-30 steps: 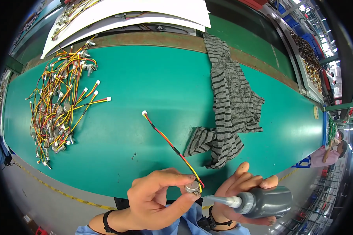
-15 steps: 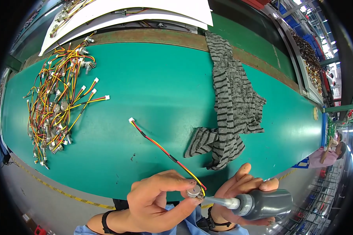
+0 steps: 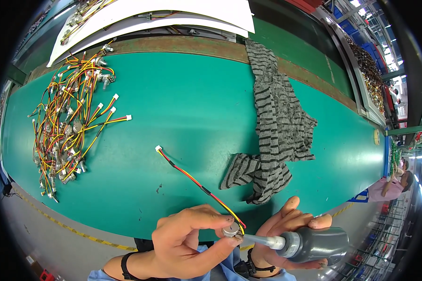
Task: The person picks up a wire assembly from a pile, applies glue to the component at the end using a squeeze bottle, and places it on a white board. This process is repeated for several assemblies, with the person occasionally wiping the glue bottle tip with a cloth.
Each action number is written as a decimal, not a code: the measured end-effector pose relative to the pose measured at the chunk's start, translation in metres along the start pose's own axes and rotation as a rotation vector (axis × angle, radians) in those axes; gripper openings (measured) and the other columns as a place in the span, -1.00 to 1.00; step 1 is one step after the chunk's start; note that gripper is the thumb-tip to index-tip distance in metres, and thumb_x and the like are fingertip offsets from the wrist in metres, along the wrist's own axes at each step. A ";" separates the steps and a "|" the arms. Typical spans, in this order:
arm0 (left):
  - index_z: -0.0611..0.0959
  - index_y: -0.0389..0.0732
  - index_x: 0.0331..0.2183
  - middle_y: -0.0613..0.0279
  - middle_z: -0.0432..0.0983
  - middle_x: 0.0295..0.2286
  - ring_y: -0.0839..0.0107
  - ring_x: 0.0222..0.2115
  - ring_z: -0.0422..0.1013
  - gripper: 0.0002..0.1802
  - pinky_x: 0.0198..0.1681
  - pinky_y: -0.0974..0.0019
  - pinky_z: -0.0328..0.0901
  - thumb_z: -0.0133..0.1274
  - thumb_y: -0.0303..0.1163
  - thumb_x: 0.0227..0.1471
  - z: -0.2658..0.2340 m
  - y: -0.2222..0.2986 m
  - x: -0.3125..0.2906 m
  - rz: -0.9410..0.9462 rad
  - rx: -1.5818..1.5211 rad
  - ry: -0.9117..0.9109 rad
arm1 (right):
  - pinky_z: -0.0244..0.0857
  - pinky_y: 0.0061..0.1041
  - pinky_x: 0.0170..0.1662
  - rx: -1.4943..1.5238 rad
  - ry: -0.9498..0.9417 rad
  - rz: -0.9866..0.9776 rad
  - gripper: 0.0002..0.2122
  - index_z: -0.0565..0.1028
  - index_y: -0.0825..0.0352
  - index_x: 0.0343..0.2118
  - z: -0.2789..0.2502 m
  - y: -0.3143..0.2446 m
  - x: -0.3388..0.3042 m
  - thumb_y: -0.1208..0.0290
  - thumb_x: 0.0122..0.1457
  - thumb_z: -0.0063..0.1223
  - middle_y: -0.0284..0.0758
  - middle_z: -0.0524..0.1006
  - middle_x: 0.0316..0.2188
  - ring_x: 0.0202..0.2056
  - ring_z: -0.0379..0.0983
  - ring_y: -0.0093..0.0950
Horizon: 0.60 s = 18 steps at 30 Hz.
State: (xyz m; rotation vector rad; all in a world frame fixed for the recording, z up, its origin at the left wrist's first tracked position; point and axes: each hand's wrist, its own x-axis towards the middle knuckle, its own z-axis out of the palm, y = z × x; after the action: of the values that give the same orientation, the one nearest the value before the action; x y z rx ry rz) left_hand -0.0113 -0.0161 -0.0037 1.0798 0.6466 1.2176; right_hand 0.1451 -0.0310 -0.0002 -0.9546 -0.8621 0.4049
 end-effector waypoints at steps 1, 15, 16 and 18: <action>0.44 -0.48 -0.26 -0.15 0.52 -0.39 0.29 -0.40 0.49 -0.65 -0.35 0.31 0.40 0.13 -0.78 -0.17 0.000 0.000 0.000 -0.005 -0.002 -0.005 | -0.05 -0.46 -0.32 -0.013 0.010 0.003 -0.43 0.16 0.27 -0.31 0.000 0.000 0.000 -0.29 0.12 -0.21 -0.38 0.32 -0.73 -0.74 0.07 -0.61; 0.43 -0.47 -0.27 -0.14 0.51 -0.36 0.29 -0.36 0.49 -0.67 -0.31 0.29 0.41 0.13 -0.77 -0.16 0.003 0.001 0.000 -0.026 -0.015 0.019 | -0.07 -0.50 -0.38 -0.018 -0.009 -0.004 -0.41 0.15 0.27 -0.33 0.004 0.001 0.002 -0.32 0.13 -0.31 -0.42 0.24 -0.79 -0.76 -0.02 -0.63; 0.43 -0.47 -0.27 -0.14 0.51 -0.35 0.29 -0.36 0.49 -0.67 -0.31 0.29 0.41 0.13 -0.77 -0.16 0.003 0.002 0.000 -0.028 -0.014 0.017 | -0.07 -0.50 -0.38 -0.046 0.030 -0.010 -0.41 0.15 0.26 -0.33 0.005 0.001 0.001 -0.32 0.13 -0.32 -0.42 0.23 -0.79 -0.76 -0.03 -0.63; 0.43 -0.47 -0.27 -0.14 0.51 -0.35 0.29 -0.36 0.49 -0.67 -0.30 0.28 0.41 0.13 -0.77 -0.16 0.003 0.002 0.000 -0.030 -0.012 0.013 | -0.07 -0.50 -0.38 -0.073 0.071 -0.016 -0.41 0.15 0.26 -0.33 0.005 0.001 0.001 -0.33 0.13 -0.33 -0.43 0.23 -0.80 -0.77 -0.04 -0.64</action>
State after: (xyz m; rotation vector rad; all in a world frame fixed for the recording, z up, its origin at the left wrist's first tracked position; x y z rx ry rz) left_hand -0.0096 -0.0167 -0.0005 1.0500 0.6626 1.2017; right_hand 0.1418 -0.0268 0.0011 -1.0231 -0.8243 0.3254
